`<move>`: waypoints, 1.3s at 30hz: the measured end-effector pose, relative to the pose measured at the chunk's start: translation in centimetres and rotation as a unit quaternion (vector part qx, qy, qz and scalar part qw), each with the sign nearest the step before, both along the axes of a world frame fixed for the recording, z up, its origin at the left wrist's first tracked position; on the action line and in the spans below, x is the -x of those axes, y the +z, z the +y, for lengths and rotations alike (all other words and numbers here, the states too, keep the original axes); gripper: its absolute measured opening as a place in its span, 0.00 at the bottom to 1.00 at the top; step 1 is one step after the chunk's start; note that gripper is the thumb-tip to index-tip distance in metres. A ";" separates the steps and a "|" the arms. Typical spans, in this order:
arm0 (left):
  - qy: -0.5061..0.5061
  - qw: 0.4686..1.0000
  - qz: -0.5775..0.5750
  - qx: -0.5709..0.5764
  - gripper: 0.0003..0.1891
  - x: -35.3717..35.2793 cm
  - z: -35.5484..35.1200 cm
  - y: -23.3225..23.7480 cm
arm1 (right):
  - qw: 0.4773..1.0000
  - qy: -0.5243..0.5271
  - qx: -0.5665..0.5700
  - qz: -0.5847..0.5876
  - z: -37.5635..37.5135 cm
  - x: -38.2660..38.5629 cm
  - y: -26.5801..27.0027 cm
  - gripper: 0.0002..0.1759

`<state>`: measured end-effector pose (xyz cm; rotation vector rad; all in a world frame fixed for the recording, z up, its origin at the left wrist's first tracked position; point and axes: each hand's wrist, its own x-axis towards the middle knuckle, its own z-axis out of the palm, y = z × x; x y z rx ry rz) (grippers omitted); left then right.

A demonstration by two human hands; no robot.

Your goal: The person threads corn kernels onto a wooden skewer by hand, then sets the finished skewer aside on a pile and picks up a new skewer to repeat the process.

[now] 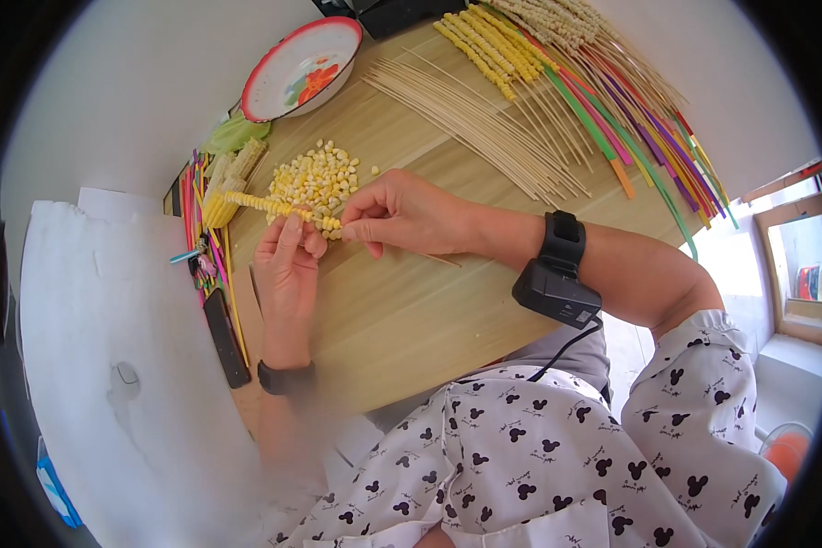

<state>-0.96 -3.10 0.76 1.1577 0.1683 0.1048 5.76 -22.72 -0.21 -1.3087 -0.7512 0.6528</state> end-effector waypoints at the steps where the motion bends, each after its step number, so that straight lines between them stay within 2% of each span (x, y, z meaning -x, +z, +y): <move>1: -0.010 1.000 -0.001 0.004 0.07 0.0 0.1 0.0 | 1.000 0.003 -0.004 0.001 0.0 0.0 -0.1 0.08; 11: -0.012 1.000 0.011 0.026 0.04 0.0 -0.1 0.1 | 0.999 0.015 0.023 -0.034 -0.2 -0.1 0.1 0.09; 14: -0.026 0.999 0.024 -0.011 0.05 0.2 -0.7 0.2 | 0.999 0.009 0.021 -0.038 -0.2 0.0 0.2 0.09; 21: -0.021 0.999 0.021 0.015 0.07 0.2 -1.0 0.0 | 0.999 0.007 0.022 -0.034 -0.2 -0.2 0.0 0.09; 29: 0.031 0.998 -0.035 0.034 0.04 -0.2 0.5 0.2 | 1.000 0.005 0.012 -0.014 -0.1 0.1 0.0 0.08; 39: 0.015 0.999 -0.036 0.037 0.03 0.0 0.4 0.2 | 0.999 0.018 0.024 -0.022 -0.3 0.1 0.0 0.08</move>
